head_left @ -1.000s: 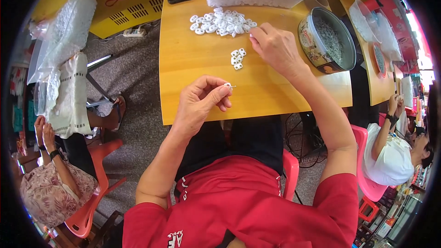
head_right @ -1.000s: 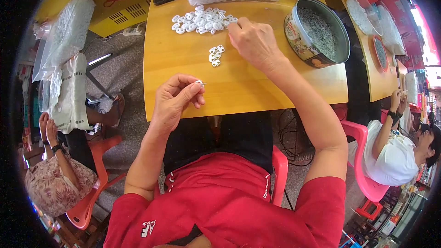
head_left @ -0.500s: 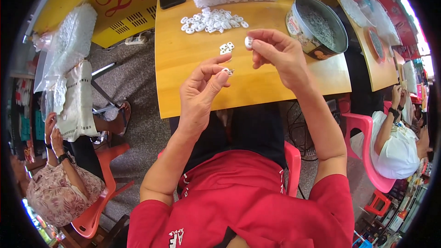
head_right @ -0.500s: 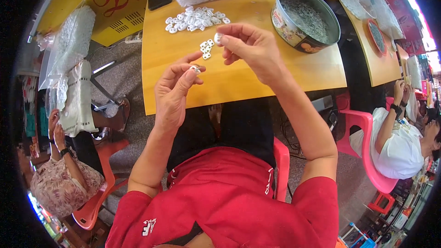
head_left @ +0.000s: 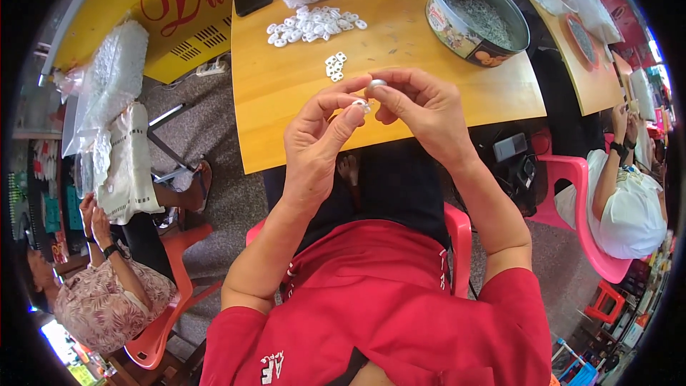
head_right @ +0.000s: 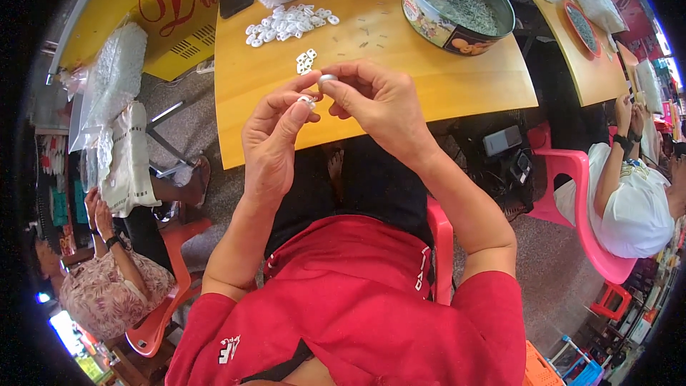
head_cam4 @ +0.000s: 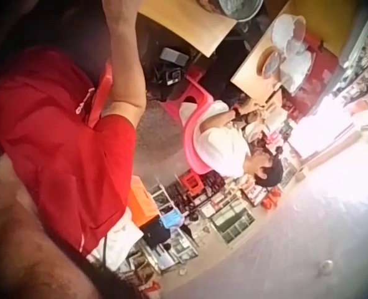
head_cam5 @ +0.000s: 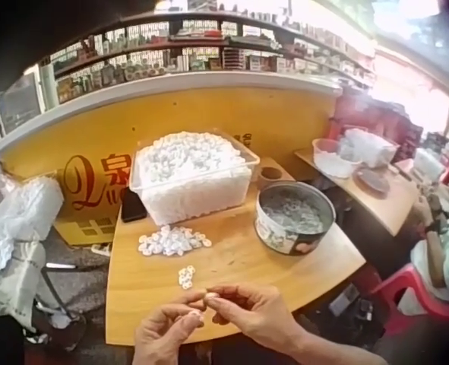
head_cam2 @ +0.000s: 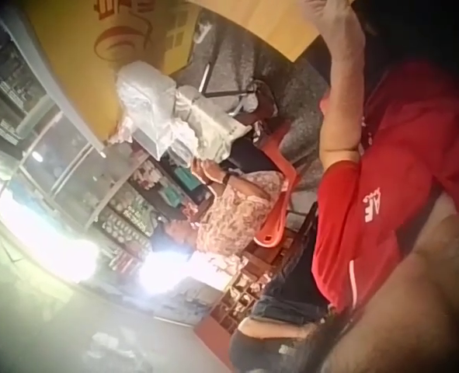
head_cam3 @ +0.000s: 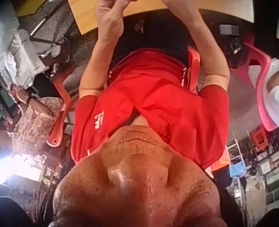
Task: Assembling white plastic parts by inserting small metal pins into the holes by hand.
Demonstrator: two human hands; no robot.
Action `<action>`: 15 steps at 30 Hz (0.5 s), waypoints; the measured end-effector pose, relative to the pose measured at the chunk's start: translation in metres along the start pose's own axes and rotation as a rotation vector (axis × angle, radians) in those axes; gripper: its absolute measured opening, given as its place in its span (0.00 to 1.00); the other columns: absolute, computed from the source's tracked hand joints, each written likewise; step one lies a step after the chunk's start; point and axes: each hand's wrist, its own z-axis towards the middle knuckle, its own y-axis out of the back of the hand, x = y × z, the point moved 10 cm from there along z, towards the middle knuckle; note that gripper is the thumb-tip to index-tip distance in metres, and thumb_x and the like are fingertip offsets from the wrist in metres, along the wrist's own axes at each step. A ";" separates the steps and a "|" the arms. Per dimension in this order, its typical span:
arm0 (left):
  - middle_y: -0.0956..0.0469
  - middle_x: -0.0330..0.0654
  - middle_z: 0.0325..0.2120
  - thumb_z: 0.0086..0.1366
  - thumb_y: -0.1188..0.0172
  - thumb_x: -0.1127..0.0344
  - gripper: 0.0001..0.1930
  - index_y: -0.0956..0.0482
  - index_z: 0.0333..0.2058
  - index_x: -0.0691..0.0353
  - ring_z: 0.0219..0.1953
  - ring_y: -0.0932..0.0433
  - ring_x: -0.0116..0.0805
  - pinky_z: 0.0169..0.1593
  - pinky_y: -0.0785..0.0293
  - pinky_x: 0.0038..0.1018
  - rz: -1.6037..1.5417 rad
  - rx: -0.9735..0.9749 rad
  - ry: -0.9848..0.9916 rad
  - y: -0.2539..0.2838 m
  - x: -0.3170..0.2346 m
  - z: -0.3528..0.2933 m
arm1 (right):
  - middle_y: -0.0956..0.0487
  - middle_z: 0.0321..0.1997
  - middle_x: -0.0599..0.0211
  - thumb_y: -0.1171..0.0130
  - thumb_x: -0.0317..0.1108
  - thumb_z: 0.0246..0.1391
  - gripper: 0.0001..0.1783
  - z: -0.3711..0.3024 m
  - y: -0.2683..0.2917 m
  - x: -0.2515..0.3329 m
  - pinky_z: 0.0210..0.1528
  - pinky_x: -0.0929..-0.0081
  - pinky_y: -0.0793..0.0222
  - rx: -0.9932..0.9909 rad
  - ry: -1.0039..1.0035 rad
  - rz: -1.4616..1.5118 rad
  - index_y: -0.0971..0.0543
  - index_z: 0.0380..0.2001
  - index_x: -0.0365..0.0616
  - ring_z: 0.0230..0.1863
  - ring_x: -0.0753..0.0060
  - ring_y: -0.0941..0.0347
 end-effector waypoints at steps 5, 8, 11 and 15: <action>0.21 0.42 0.43 0.67 0.39 0.69 0.07 0.22 0.41 0.64 0.40 0.25 0.24 0.44 0.28 0.21 0.018 -0.094 0.037 0.006 0.008 -0.003 | 0.19 0.34 0.69 0.40 0.32 0.62 0.13 -0.004 0.014 -0.003 0.31 0.85 0.29 -0.024 -0.008 0.058 0.20 0.46 0.35 0.28 0.85 0.27; 0.20 0.40 0.36 0.68 0.40 0.69 0.07 0.23 0.42 0.65 0.35 0.24 0.25 0.40 0.28 0.22 -0.019 -0.121 0.083 0.006 0.015 -0.003 | 0.19 0.35 0.67 0.40 0.32 0.62 0.12 -0.005 0.015 -0.006 0.28 0.85 0.31 -0.065 0.003 0.185 0.19 0.45 0.35 0.27 0.85 0.29; 0.20 0.40 0.33 0.69 0.41 0.69 0.08 0.23 0.42 0.65 0.32 0.24 0.27 0.39 0.28 0.24 -0.048 -0.119 0.109 0.002 0.021 -0.002 | 0.19 0.35 0.66 0.40 0.31 0.61 0.12 -0.007 0.011 -0.004 0.27 0.85 0.32 -0.133 0.047 0.260 0.19 0.44 0.34 0.26 0.85 0.30; 0.20 0.42 0.33 0.68 0.40 0.69 0.08 0.24 0.42 0.66 0.32 0.24 0.27 0.38 0.27 0.25 -0.058 -0.151 0.117 0.005 0.025 0.000 | 0.18 0.35 0.63 0.38 0.30 0.60 0.11 -0.008 0.011 -0.007 0.26 0.85 0.32 -0.187 0.066 0.290 0.19 0.42 0.34 0.24 0.84 0.30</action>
